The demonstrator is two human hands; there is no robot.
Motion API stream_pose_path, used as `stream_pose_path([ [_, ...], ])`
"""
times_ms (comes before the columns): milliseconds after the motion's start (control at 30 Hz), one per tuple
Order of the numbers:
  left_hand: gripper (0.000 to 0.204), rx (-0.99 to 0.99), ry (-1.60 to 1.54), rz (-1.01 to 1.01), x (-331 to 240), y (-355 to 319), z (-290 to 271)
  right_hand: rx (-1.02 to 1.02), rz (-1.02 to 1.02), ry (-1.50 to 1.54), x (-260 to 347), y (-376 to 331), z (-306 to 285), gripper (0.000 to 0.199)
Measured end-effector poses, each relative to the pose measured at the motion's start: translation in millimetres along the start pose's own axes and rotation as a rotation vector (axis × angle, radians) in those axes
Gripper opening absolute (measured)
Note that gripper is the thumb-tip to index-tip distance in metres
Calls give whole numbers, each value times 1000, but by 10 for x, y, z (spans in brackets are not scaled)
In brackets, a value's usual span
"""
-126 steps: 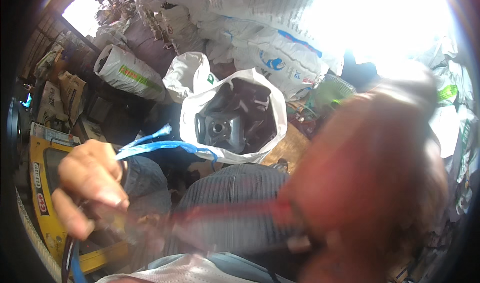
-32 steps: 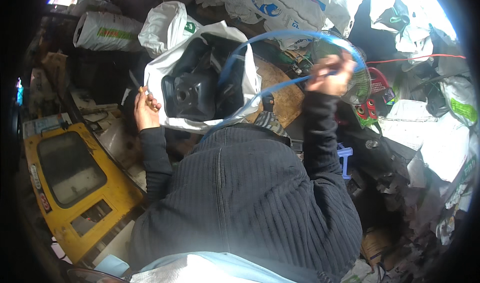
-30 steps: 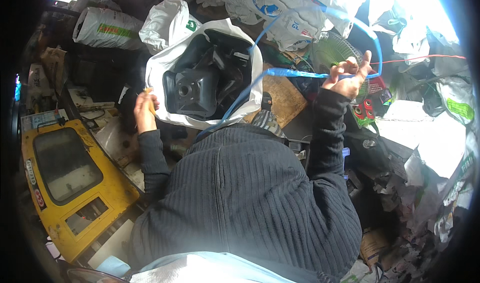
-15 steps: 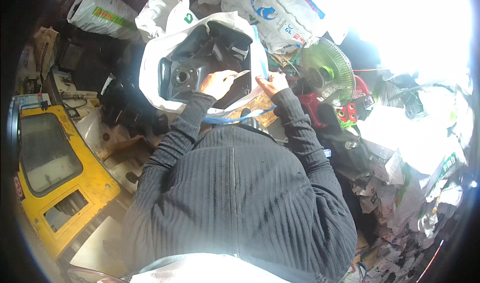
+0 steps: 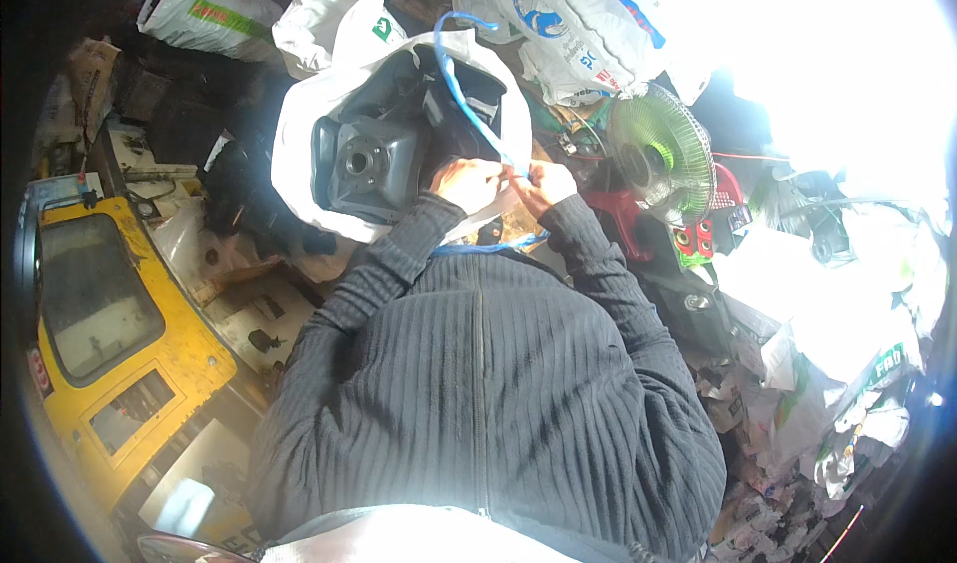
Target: The person places black plastic parts into a white sack, then ties the sack closed using a blue plastic strap. The person handles the parts one at a time and secures the sack with a knot.
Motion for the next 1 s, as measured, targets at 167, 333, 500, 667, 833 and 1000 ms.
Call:
stream_pose_path([
  [167, 29, -69, -38, 6, 87, -318, -237, 60, 78, -25, -66, 56, 37, 37],
  [333, 28, -4, -540, -158, 579, -830, -886, 77, 54, 628, 483, -136, -352, 27],
  [500, 23, -304, -1079, 121, -116, -745, -1082, 353, -146, 412, 1035, -171, 303, 36],
  [667, 21, -487, -1626, 93, 243, -614, -1731, 593, -296, 173, 1070, -161, 1028, 39],
  [833, 25, -764, -1506, 328, 1083, -891, -3285, 806, -370, -32, 1358, -251, 1441, 43],
  [1000, 24, -959, -1220, 380, 1549, -1150, -4586, 787, -333, -14, 1365, -156, 1775, 42],
])
Point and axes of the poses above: each hand's wrist, its own y-axis towards the middle knuckle, its own z-axis out of the palm, x = y × z, the point moved 5 cm from there along y, towards the middle knuckle, and after that the axes turned 6 degrees about y, right-handed, at the moved point
